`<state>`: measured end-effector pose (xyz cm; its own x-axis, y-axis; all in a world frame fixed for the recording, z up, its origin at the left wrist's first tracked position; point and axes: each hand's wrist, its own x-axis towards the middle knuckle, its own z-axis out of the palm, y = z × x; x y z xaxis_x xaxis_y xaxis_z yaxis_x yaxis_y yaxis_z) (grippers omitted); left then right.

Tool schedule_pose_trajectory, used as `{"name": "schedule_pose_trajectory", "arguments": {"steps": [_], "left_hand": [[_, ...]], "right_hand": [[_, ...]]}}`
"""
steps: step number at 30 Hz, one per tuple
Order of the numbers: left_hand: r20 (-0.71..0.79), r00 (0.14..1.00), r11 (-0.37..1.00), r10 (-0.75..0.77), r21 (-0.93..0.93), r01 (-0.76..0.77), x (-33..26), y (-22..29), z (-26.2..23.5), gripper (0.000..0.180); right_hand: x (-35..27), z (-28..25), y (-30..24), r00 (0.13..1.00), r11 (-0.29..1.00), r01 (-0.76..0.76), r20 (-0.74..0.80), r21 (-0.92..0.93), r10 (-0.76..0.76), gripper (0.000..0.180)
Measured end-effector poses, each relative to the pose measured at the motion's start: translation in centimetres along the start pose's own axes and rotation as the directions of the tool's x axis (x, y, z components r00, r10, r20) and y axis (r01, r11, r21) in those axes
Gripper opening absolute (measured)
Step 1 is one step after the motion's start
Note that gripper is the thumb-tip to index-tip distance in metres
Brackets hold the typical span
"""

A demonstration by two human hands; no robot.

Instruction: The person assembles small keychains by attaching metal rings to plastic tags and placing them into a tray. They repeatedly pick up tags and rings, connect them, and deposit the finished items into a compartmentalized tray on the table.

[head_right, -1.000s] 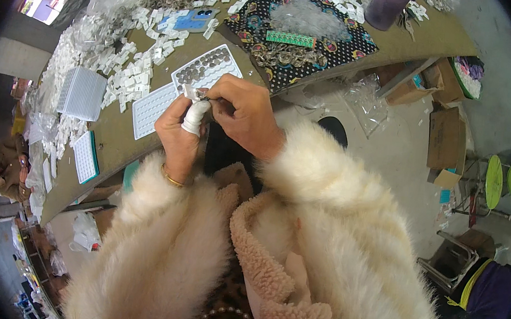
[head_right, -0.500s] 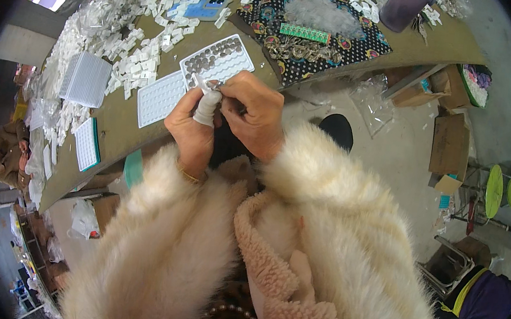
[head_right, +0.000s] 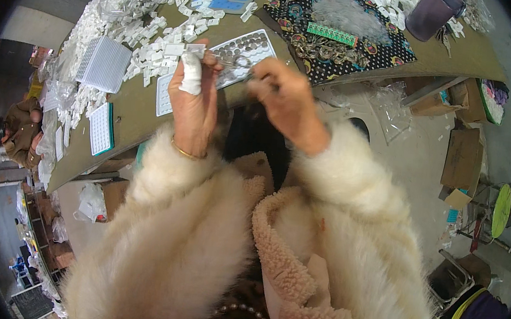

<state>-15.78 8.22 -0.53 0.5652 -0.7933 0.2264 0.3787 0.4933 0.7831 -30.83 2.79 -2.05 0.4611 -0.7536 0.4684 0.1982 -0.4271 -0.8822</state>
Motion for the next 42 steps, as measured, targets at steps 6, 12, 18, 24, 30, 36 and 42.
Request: {"name": "schedule_pose_trajectory", "arguments": {"steps": [6,12,18,24,30,36,42], "left_hand": [[0.099,0.985,0.976,-0.139,-0.155,0.153,-1.9,0.1,2.2,0.033],[0.154,0.988,0.96,0.027,0.271,-0.069,-0.8,1.1,1.0,0.026],[0.247,0.967,0.89,0.058,0.425,-0.163,-2.0,0.8,2.5,0.026],[0.21,0.97,0.932,-0.121,0.361,0.038,-2.2,1.8,2.8,0.024],[0.249,0.892,0.925,-0.376,0.044,0.378,-2.0,1.9,2.3,0.027],[0.225,0.906,0.93,-0.359,0.167,0.328,-2.0,2.2,2.7,0.025],[0.222,0.971,0.928,-0.083,0.374,-0.006,-2.8,1.6,3.5,0.027]], "right_hand": [[-1.3,2.2,0.4,0.963,0.916,-0.249,-0.025,0.315,0.27,0.008],[1.4,-1.1,-1.6,0.98,0.995,-0.048,-0.187,0.09,0.064,0.009],[1.0,-2.3,-3.9,0.99,0.986,-0.144,0.022,0.081,0.143,0.015],[0.7,-1.5,-3.5,0.991,1.0,-0.003,-0.131,0.009,0.004,0.007],[0.6,-1.8,-3.7,0.984,0.99,0.137,-0.11,-0.038,-0.14,0.007],[0.6,-2.0,-4.0,0.981,0.994,0.105,-0.161,-0.025,-0.107,0.009],[0.4,-2.0,-4.0,0.978,0.998,-0.059,-0.202,-0.012,0.055,0.007]]}}
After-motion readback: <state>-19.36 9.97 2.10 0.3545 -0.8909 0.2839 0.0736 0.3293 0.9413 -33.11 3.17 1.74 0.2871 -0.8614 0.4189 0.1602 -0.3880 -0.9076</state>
